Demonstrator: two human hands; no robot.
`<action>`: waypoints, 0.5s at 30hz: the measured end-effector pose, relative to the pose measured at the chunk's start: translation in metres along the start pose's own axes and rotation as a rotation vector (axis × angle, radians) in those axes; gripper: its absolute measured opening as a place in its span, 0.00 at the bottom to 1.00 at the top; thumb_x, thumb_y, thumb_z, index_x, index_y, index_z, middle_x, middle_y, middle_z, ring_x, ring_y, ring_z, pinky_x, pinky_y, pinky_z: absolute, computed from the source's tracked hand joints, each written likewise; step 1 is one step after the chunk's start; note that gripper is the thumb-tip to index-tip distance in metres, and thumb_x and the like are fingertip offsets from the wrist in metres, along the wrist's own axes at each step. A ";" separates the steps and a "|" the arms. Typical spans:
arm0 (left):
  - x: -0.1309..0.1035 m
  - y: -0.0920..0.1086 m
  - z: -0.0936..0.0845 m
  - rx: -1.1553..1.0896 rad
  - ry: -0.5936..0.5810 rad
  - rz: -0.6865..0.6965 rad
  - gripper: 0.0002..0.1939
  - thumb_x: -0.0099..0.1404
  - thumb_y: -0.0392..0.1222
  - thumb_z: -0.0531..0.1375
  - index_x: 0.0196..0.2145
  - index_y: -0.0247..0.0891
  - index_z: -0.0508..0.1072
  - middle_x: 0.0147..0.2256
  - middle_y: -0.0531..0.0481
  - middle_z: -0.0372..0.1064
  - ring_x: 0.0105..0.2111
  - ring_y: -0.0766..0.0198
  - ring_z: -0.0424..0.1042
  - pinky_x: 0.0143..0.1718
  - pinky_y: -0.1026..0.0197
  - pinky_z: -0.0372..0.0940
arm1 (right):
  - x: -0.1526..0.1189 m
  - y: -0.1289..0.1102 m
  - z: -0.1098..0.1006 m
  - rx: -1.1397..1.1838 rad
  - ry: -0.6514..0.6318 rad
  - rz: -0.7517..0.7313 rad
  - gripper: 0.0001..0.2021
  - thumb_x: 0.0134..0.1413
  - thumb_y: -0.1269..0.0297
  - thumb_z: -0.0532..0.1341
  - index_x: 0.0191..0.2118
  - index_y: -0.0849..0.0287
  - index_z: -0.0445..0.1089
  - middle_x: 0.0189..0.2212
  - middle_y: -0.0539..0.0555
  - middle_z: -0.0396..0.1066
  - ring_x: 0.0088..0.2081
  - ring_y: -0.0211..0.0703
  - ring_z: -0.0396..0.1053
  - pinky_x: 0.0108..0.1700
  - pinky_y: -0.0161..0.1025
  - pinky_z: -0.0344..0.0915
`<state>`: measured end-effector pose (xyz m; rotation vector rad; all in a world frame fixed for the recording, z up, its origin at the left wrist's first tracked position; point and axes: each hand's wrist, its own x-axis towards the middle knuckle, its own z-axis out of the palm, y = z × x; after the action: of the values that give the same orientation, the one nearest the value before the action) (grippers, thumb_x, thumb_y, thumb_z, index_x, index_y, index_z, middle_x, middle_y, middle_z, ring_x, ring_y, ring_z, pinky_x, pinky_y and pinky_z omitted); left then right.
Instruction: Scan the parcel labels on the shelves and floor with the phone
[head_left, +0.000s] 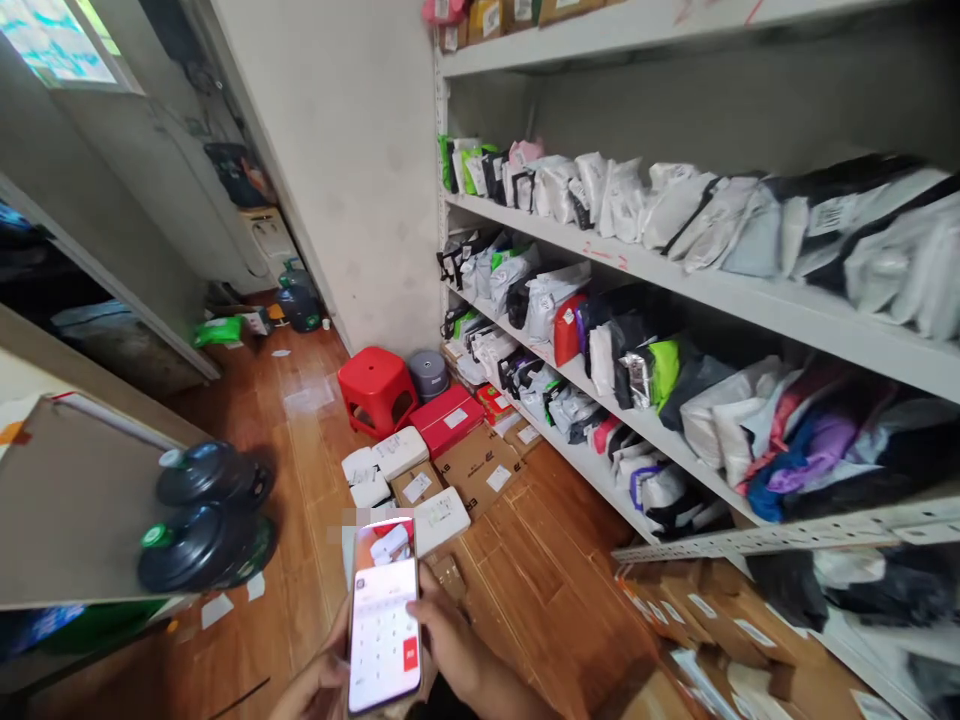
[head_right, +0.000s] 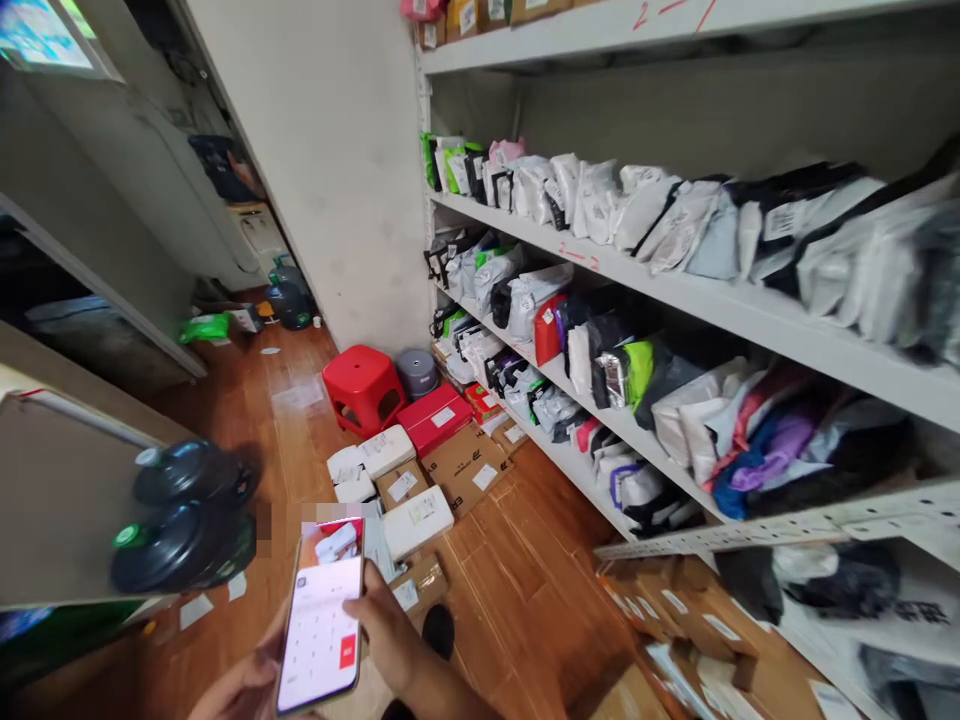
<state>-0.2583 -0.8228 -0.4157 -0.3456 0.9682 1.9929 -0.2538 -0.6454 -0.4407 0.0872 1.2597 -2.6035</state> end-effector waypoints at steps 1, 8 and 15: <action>0.009 0.004 0.004 -0.002 -0.015 0.015 0.48 0.56 0.36 0.59 0.69 0.57 0.43 0.60 0.46 0.64 0.52 0.44 0.71 0.37 0.53 0.73 | 0.007 0.000 -0.007 -0.008 0.017 -0.014 0.23 0.47 0.58 0.58 0.51 0.57 0.68 0.44 0.55 0.78 0.45 0.52 0.73 0.48 0.47 0.63; 0.056 0.026 0.023 -0.057 -0.230 0.058 0.48 0.56 0.37 0.58 0.69 0.58 0.41 0.57 0.48 0.67 0.49 0.50 0.72 0.34 0.60 0.73 | 0.034 -0.039 -0.031 0.013 -0.049 0.046 0.29 0.40 0.66 0.58 0.54 0.56 0.67 0.43 0.53 0.78 0.45 0.51 0.73 0.47 0.45 0.65; 0.065 0.053 0.024 -0.070 -0.272 0.029 0.49 0.56 0.37 0.57 0.70 0.57 0.39 0.57 0.45 0.67 0.46 0.50 0.74 0.32 0.59 0.74 | 0.047 -0.045 -0.025 -0.045 0.018 0.044 0.28 0.41 0.70 0.57 0.54 0.54 0.67 0.46 0.52 0.77 0.46 0.49 0.72 0.48 0.44 0.65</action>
<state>-0.3356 -0.7839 -0.4096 -0.0946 0.7365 2.0399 -0.3115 -0.6086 -0.4295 0.1290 1.3064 -2.5411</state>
